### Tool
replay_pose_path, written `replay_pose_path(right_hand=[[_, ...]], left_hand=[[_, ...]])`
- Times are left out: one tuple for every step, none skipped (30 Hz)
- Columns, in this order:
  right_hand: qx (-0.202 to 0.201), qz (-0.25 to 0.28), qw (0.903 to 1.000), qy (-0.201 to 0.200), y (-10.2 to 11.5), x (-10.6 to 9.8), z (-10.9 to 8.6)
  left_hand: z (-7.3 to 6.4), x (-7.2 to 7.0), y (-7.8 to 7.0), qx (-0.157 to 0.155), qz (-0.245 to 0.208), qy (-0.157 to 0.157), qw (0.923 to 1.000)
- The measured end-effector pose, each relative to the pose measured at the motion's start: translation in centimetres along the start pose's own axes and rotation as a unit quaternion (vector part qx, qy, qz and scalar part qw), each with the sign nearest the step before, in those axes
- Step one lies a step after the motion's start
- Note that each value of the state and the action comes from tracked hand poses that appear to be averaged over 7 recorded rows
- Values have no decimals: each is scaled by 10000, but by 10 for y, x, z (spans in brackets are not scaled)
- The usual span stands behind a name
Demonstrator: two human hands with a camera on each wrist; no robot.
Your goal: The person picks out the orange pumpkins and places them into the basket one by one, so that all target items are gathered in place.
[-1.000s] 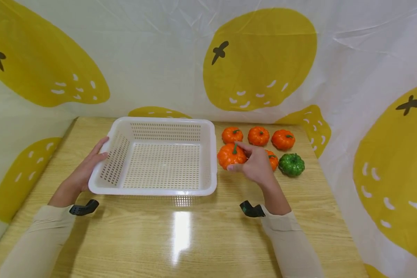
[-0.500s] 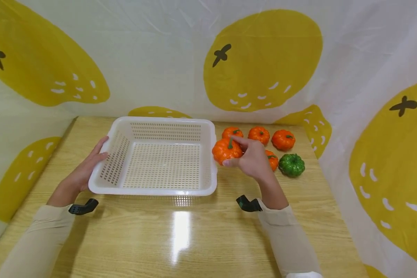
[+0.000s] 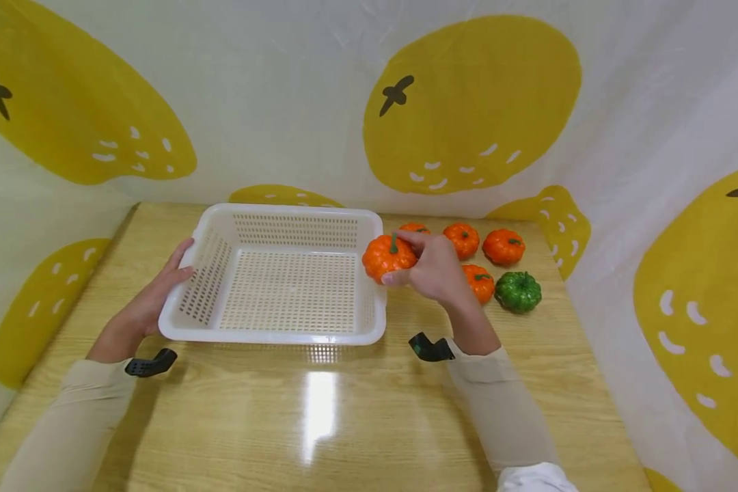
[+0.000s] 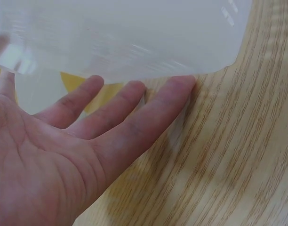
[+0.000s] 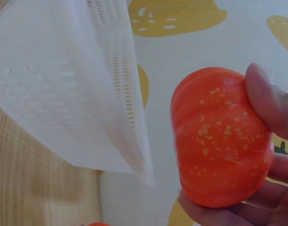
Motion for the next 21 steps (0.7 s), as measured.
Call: replay_pose_path(right_hand=[[-9, -16, 10000, 11, 2, 0, 1], [-3, -37, 10000, 19, 4, 0, 2], [-2, -79, 10000, 27, 6, 1, 3], [-13, -114, 9999, 32, 8, 1, 4], [-12, -136, 9999, 29, 10, 1, 5], [5, -153, 9999, 27, 11, 1, 6], [12, -134, 9999, 42, 12, 2, 7], [10, -96, 9999, 59, 14, 3, 9], [-3, -55, 10000, 82, 15, 4, 10], [-14, -1, 9999, 101, 17, 5, 12], [-28, 40, 9999, 115, 18, 6, 13], [-52, 95, 9999, 131, 19, 8, 14], [-104, 160, 9997, 151, 21, 9, 15], [-137, 191, 9996, 153, 22, 10, 16], [-169, 232, 9995, 155, 24, 11, 18], [-209, 265, 9993, 154, 25, 12, 19], [-251, 296, 9991, 158, 27, 13, 20], [-281, 327, 9989, 165, 28, 14, 21], [-303, 343, 9988, 156, 30, 15, 23], [-312, 348, 9988, 147, 31, 16, 24], [-317, 343, 9988, 143, 32, 17, 26]], left_hand=[[0, 0, 0, -24, 7, -12, 10000], [0, 0, 0, -37, 10, -6, 10000], [0, 1, 0, -49, 7, -3, 10000], [0, 1, 0, -53, 9, 4, 10000], [0, 2, 0, -47, 12, 11, 10000], [0, 2, -1, -46, 16, 18, 10000], [0, 3, 0, -45, 16, 22, 10000], [0, 3, 0, -39, 11, 30, 10000], [0, 3, 0, -35, 1, 34, 10000], [1, 3, 0, -32, 7, 27, 10000], [1, 3, 0, -34, 5, 15, 10000], [1, 3, 0, -40, -18, 14, 10000], [1, 4, 0, -47, -17, 12, 10000], [1, 4, 1, -49, -22, 15, 10000], [1, 4, 1, -56, -22, 11, 10000], [1, 4, 1, -58, -16, 13, 10000], [1, 4, 1, -60, -20, 18, 10000], [1, 4, 1, -61, -19, 16, 10000], [1, 4, 0, -58, -39, 6, 10000], [1, 4, 0, -48, -71, -4, 10000], [0, 3, -1, -51, -117, -18, 9999]])
Point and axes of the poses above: each hand's wrist, its own z-axis towards the middle knuckle, its own x-axis out of the palm, y = z × x, the point moved 10 cm from there along z, towards the middle knuckle, and after that the axes turned 2 degrees about -z, right-handed, at the moved point
